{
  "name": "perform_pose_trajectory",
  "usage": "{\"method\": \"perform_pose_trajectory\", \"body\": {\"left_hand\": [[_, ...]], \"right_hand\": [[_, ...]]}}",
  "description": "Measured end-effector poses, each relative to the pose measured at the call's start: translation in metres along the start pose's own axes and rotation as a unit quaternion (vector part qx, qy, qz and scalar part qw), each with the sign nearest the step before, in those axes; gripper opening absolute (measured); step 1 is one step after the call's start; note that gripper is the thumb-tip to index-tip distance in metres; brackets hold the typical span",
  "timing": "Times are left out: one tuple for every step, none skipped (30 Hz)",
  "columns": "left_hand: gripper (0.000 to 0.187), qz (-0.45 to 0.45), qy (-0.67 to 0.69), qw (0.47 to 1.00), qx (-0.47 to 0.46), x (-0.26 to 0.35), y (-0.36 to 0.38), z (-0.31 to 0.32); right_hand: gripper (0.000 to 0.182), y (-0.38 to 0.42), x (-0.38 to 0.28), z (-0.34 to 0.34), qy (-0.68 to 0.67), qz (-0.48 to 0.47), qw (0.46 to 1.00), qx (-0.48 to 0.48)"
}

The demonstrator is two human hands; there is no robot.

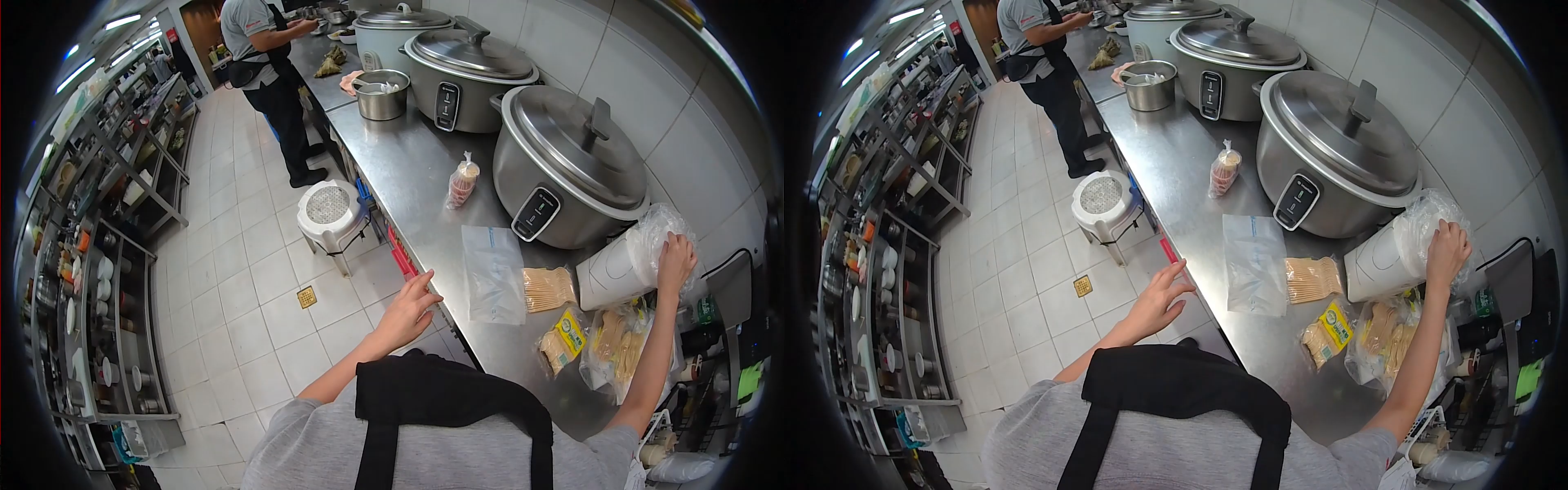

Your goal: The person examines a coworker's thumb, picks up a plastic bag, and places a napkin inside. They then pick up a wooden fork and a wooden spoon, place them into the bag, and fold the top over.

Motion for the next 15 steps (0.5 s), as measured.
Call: {"method": "perform_pose_trajectory", "body": {"left_hand": [[0.029,0.001,0.003,1.0,0.001,-0.0003,0.001,0.0001],[0.03,0.003,0.005,1.0,0.003,-0.0004,0.0018,0.0001],[0.03,0.002,0.005,1.0,0.003,-0.0001,0.0026,-0.0001],[0.03,-0.001,0.006,1.0,0.002,0.0001,0.0034,-0.0002],[0.03,-0.003,0.008,1.0,0.001,0.0001,0.0041,-0.0004],[0.03,-0.004,0.008,1.0,0.0,0.0002,0.0048,-0.0004],[0.031,-0.002,0.011,1.0,0.003,0.0004,0.0054,-0.0009],[0.031,-0.001,0.015,1.0,0.005,0.0005,0.006,-0.0014],[0.031,-0.002,0.015,1.0,0.005,0.0002,0.0065,-0.0016],[0.031,-0.001,0.014,1.0,0.006,0.0002,0.007,-0.0018],[0.031,0.0,0.014,1.0,0.006,0.0002,0.0073,-0.002],[0.031,0.0,0.014,1.0,0.006,-0.0002,0.0077,-0.0022],[0.031,-0.002,0.013,1.0,0.005,-0.0007,0.008,-0.0021],[0.031,-0.003,0.011,1.0,0.004,-0.001,0.0082,-0.002],[0.031,-0.003,0.011,1.0,0.004,-0.0007,0.0084,-0.0023]], "right_hand": [[0.024,0.0003,0.0002,0.0002,0.0,-0.001,1.0,-0.001],[0.024,0.0,0.0011,0.0014,0.002,0.0,1.0,-0.004],[0.024,-0.0003,0.0014,0.0021,0.005,0.002,1.0,-0.008],[0.024,-0.0005,0.0007,0.0015,0.005,0.001,1.0,-0.008],[0.023,-0.0006,0.0005,0.0002,0.006,0.003,1.0,-0.005],[0.023,-0.0004,0.0006,-0.0008,0.008,0.006,1.0,-0.002],[0.023,-0.0002,0.0006,-0.0008,0.008,0.005,1.0,-0.002],[0.022,-0.0001,0.0008,-0.0013,0.008,0.005,1.0,0.004],[0.021,0.0,0.0006,-0.0021,0.009,0.006,1.0,0.011],[0.021,-0.0001,-0.0001,-0.0027,0.008,0.005,1.0,0.011],[0.02,-0.0003,-0.0009,-0.0027,0.005,0.005,1.0,0.004],[0.019,-0.0003,-0.0015,-0.0022,0.002,0.004,1.0,-0.004],[0.019,0.0001,-0.0015,-0.0017,0.002,0.004,1.0,-0.004],[0.019,0.0004,-0.0019,-0.0018,0.0,-0.002,1.0,0.001],[0.018,0.0004,-0.0028,-0.0021,-0.003,-0.007,1.0,0.007]]}}
Point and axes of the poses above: each hand's wrist, its own y-axis away from the middle knuckle, its own z-axis out of the palm, x = y × z, the point moved 7 cm from there along -y, towards the middle knuckle, and after that the axes turned 4 degrees about y, right-handed, at the moved point
